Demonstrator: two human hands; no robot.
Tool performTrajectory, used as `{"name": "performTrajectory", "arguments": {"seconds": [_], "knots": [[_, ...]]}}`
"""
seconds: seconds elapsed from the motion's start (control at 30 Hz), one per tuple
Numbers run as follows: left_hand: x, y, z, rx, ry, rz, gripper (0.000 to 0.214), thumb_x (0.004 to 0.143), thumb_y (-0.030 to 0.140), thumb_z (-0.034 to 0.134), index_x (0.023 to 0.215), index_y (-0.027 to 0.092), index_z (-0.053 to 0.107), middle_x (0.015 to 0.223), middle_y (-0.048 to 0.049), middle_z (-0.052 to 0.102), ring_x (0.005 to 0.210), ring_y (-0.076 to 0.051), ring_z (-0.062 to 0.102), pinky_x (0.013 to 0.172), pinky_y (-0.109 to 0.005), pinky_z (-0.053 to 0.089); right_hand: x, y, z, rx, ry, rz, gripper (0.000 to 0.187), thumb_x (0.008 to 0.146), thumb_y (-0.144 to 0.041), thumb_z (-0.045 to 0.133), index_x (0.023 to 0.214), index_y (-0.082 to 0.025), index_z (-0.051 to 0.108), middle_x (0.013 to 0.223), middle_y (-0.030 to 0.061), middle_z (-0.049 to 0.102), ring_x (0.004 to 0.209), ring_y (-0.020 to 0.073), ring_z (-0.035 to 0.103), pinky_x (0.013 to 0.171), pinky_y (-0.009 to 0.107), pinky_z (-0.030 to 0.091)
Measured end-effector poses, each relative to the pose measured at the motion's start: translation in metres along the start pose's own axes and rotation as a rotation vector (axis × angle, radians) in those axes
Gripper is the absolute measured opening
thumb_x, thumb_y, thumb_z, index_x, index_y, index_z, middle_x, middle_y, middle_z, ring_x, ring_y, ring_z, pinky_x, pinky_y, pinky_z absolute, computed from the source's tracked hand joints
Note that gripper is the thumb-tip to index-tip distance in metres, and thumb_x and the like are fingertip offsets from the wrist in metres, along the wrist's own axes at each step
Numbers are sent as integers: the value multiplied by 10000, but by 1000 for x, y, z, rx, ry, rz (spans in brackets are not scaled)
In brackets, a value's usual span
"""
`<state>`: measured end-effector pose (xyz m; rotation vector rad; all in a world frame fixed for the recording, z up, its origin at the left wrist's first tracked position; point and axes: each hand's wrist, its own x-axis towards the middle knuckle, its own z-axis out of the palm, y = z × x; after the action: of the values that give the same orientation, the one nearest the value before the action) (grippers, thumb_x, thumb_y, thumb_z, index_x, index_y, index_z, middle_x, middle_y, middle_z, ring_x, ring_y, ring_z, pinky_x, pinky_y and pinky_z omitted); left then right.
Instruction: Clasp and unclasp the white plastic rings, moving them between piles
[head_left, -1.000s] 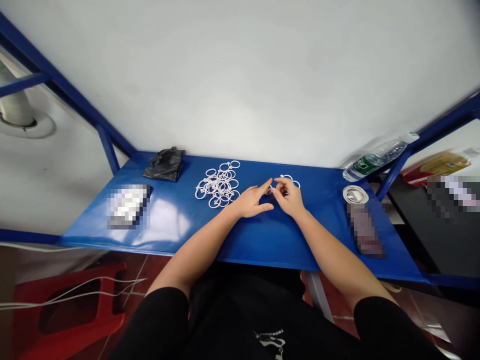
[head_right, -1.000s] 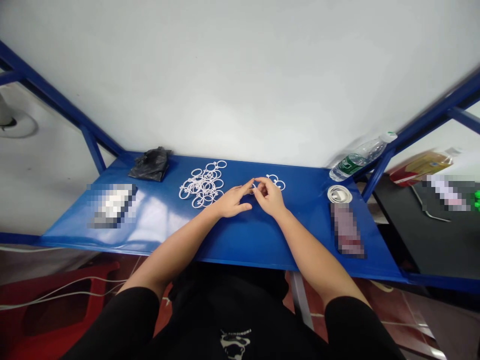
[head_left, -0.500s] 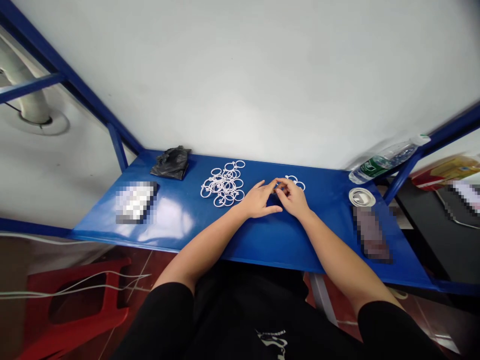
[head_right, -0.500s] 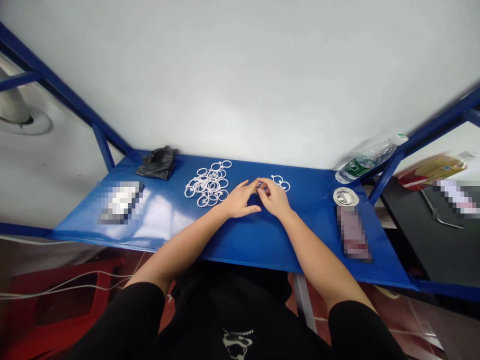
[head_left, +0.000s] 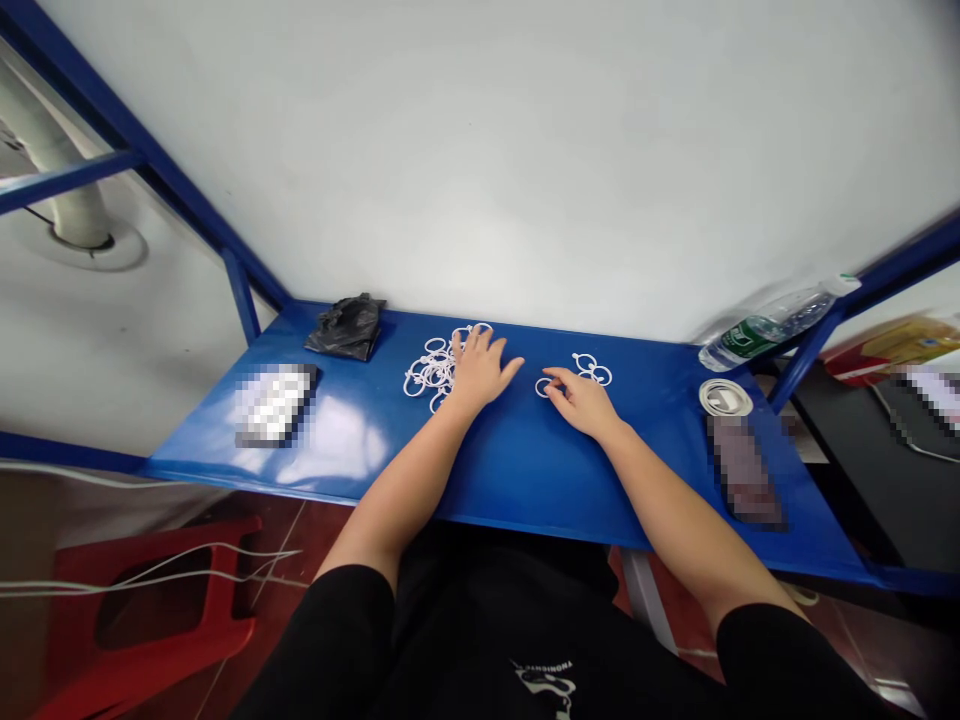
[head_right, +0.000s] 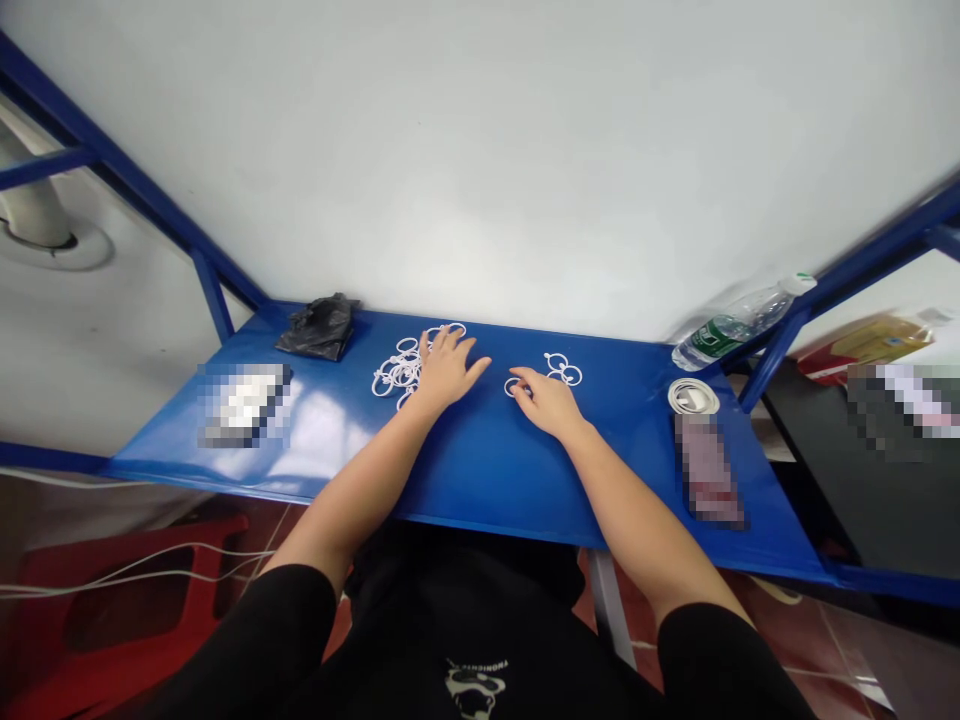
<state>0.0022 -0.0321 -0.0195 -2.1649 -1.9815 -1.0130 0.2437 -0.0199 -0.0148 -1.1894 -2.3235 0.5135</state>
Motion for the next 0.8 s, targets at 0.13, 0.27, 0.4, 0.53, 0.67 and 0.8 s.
{"name": "performTrajectory", "arguments": {"seconds": [0.13, 0.27, 0.4, 0.53, 0.67, 0.8], "knots": [[2, -23, 6, 88, -56, -133, 595, 941, 593, 675, 1352, 162, 686, 1512, -255, 589, 1487, -512, 424, 1221, -770, 185, 4, 8, -6, -147, 64, 137, 287, 983, -361, 625, 1226, -274, 749, 1016, 36, 835, 892, 271, 774, 754, 378, 567], [-4, -21, 8, 119, -83, -77, 472, 921, 544, 718, 1232, 189, 728, 1399, -231, 663, 1367, -463, 534, 1212, -743, 243, 5, 18, -15, -204, 191, 266, 307, 967, -404, 631, 1197, -249, 763, 956, 45, 830, 853, 277, 763, 733, 383, 559], [-6, -13, 1, 144, -95, -36, 303, 937, 471, 723, 1041, 189, 765, 1206, -203, 716, 1220, -424, 607, 1210, -748, 234, 3, 15, -13, -135, 191, 189, 324, 969, -411, 631, 1227, -259, 754, 1042, 41, 824, 810, 239, 745, 746, 377, 567], [-6, -10, -5, 166, -120, -62, 136, 946, 301, 695, 965, 183, 760, 1087, -181, 742, 1133, -394, 641, 1208, -731, 243, 2, 10, -7, -120, 94, 121, 293, 971, -400, 646, 1206, -270, 761, 1045, 34, 825, 821, 239, 747, 737, 371, 563], [-5, -12, -6, 143, -83, -56, 206, 915, 95, 595, 981, 216, 748, 947, -115, 779, 1025, -339, 671, 1201, -716, 256, 4, 15, -15, -203, 148, 233, 258, 960, -400, 659, 1149, -271, 778, 953, 49, 827, 876, 286, 754, 743, 394, 560], [-3, -7, -8, 34, -37, 19, 240, 910, 77, 585, 976, 246, 742, 916, -68, 794, 1000, -306, 684, 1210, -679, 274, 5, 18, -24, -159, 197, 302, 279, 970, -425, 636, 1148, -268, 783, 998, 47, 824, 871, 275, 753, 790, 412, 572]]}}
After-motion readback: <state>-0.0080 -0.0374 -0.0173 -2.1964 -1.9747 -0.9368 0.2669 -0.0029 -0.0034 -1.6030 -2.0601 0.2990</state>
